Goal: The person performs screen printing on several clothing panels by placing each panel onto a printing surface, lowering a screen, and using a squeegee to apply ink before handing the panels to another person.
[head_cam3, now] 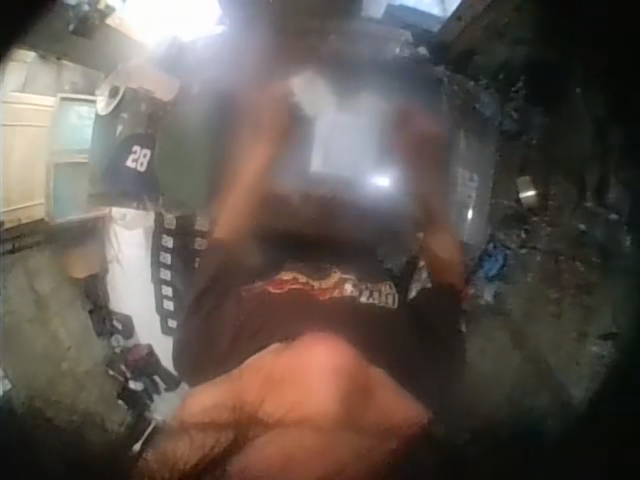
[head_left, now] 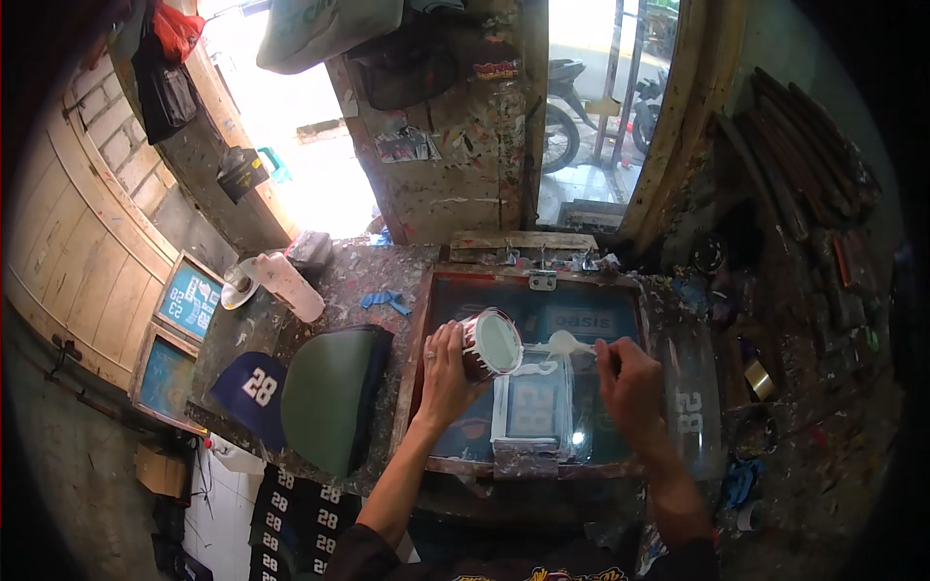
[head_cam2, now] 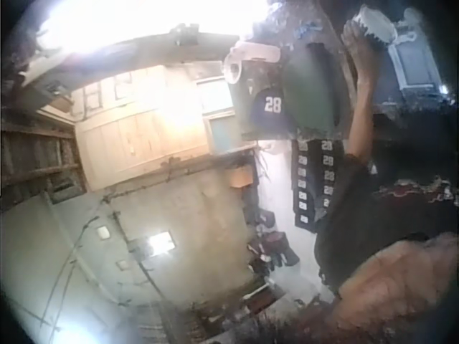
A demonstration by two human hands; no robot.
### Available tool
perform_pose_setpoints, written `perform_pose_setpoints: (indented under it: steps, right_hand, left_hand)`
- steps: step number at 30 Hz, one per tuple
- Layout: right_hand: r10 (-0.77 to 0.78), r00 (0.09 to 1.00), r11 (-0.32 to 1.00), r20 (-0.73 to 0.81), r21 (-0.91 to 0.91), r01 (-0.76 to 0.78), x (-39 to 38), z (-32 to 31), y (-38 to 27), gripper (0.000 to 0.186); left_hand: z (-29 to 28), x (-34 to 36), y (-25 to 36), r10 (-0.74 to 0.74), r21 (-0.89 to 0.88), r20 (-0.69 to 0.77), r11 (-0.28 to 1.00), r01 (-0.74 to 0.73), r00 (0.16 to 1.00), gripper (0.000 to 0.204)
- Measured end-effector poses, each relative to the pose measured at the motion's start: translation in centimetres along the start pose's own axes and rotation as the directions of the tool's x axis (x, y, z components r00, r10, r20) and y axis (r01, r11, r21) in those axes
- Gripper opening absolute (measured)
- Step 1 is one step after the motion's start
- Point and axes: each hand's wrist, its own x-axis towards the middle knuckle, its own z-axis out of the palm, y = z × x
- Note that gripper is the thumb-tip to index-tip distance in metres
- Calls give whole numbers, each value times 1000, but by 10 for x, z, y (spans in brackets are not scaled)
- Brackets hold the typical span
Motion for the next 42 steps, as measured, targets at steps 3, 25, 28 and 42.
perform_pose_setpoints:
  steps: [3, 25, 28, 42]
  right_hand:
    - [-9, 1000, 998, -7, 57, 10, 23, -15, -16, 27]
    - [185, 934, 913, 307, -404, -48, -224, -8, 14, 31]
    - [93, 945, 950, 314, -314, 11, -208, 10, 16, 32]
    - [-114, 633, 984, 765, 0, 178, -86, 87, -11, 17]
  left_hand:
    - [11, 10, 13, 13, 10, 22, 1000, -14, 1000, 116]
    - [8, 105, -210, -635, -380, -628, 755, 534, 450, 108]
    - [42, 117, -229, -769, -467, -536, 613, 637, 347, 114]
    - [-97, -116, 46, -248, -61, 364, 956, 288, 898, 67]
